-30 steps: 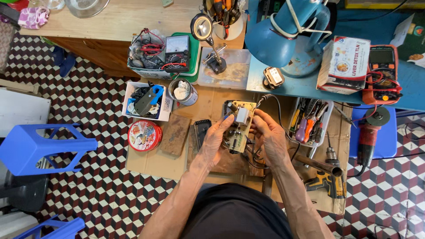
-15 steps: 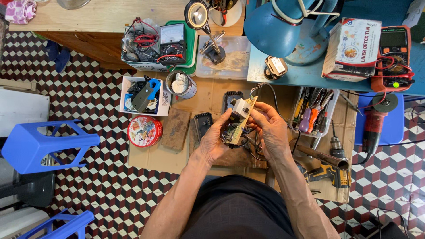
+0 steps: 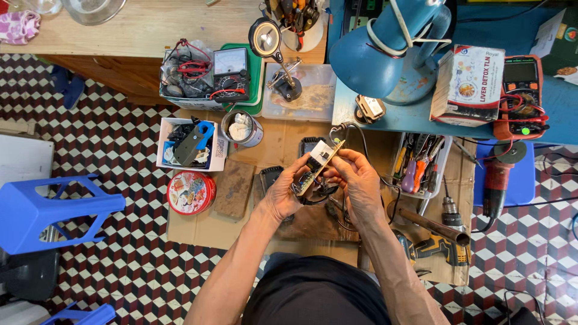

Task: The person inspects a small circuit board at a workbench, then walks to retrieve a portable induction cooktop, places it on a stool, and returns to the bench. They use a magnifying glass to examine the circuit board closely, turning it over and checking components.

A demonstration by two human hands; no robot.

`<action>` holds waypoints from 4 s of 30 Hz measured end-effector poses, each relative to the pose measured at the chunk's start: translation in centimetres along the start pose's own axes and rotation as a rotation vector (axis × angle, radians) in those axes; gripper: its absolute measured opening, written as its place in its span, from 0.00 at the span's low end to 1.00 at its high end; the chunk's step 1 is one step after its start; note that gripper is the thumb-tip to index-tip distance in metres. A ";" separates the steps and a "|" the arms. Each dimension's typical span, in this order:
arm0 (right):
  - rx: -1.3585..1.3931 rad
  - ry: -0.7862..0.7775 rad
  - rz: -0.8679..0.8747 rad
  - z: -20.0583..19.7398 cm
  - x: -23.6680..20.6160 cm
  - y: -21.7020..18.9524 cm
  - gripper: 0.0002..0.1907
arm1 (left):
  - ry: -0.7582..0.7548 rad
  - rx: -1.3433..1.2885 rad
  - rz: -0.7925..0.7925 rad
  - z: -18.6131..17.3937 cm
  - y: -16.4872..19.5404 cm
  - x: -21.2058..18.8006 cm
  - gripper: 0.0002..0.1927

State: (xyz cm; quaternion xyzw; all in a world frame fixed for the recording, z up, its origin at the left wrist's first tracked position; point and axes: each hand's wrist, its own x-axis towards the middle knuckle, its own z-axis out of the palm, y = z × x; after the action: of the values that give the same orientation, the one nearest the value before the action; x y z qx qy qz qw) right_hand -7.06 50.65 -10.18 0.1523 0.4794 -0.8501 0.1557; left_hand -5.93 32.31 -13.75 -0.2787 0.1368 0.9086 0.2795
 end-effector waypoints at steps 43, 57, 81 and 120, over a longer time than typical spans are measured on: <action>-0.538 0.050 0.077 -1.0 8.4 -9.3 0.24 | -0.239 1.120 -0.409 8.4 12.7 15.1 0.21; -0.421 0.053 0.070 -1.0 8.7 -7.7 0.21 | -0.204 1.096 -0.389 6.9 12.6 15.2 0.24; -0.692 0.057 0.284 4.1 5.4 -6.2 0.25 | -0.045 1.182 0.235 2.2 10.7 0.4 0.43; -0.774 0.499 -0.025 -4.9 -7.7 -2.2 0.12 | -0.063 1.023 0.257 -0.8 5.2 0.2 0.47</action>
State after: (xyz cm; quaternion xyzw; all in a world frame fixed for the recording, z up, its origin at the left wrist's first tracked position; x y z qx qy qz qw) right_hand -0.44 56.85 -7.78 0.2773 0.7862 -0.5478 0.0704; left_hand -8.81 27.87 -14.05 -0.0601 0.5874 0.7606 0.2700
